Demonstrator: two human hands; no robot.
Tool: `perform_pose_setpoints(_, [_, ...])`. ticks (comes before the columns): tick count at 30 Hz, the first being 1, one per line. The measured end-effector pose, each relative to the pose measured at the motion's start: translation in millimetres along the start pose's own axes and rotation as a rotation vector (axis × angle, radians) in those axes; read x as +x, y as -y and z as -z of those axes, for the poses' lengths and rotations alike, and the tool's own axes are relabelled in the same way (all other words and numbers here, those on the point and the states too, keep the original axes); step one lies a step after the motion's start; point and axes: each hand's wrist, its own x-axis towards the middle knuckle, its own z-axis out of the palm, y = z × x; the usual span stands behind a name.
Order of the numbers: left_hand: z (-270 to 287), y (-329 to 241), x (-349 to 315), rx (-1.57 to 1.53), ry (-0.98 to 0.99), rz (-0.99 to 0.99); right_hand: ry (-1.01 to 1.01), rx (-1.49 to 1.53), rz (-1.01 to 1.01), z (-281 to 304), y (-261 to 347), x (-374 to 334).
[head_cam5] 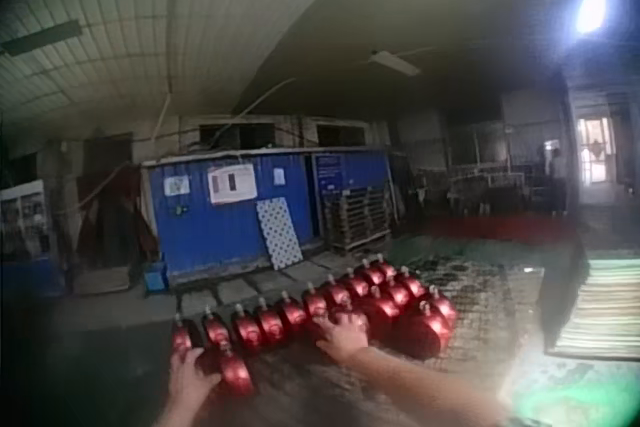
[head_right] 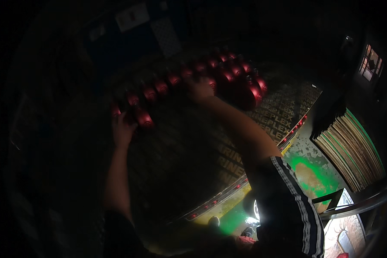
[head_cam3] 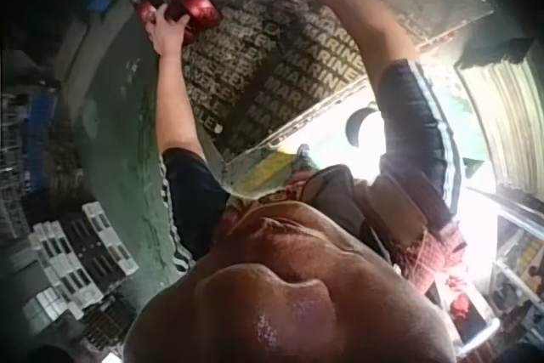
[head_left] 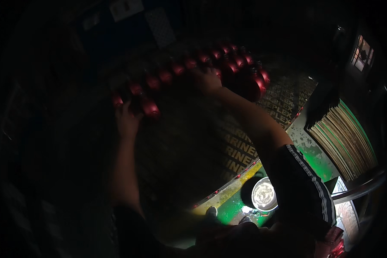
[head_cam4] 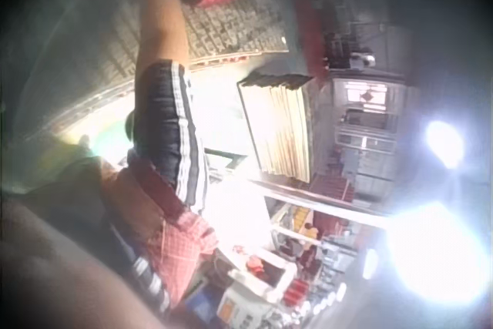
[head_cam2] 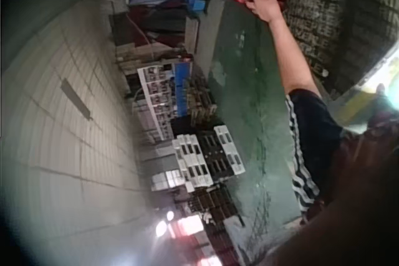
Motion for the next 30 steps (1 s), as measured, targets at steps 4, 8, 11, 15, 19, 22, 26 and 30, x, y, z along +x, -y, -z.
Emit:
perform_pose_setpoints(4, [12,5,-30,-0.168,-0.061,0.200,-0.004,0.017,-0.021,-46,-7,5])
perform_pose_setpoints(8, [54,-20,-70,-0.625,-0.130,0.282,-0.226,0.253,0.238,-22,-26,-44])
perform_pose_setpoints(11, [107,-77,-129,-0.709,-0.086,0.359,-0.244,0.509,0.090,45,-45,-122])
perform_pose_setpoints(15, [141,-185,-200,-1.331,0.155,0.644,-0.128,1.093,-0.358,147,-88,-274])
perform_pose_setpoints(19, [72,-303,-291,-1.634,0.611,0.887,-0.299,1.718,-0.689,210,-144,-431])
perform_pose_setpoints(22, [15,-371,-368,-1.916,1.038,1.240,-0.362,2.030,-0.884,227,-192,-531])
perform_pose_setpoints(26, [-69,-453,-455,-2.292,1.510,1.868,-0.488,2.553,-0.979,221,-230,-636])
perform_pose_setpoints(30, [-129,-514,-507,-2.471,1.674,1.939,-0.736,2.380,-0.937,204,-240,-689])
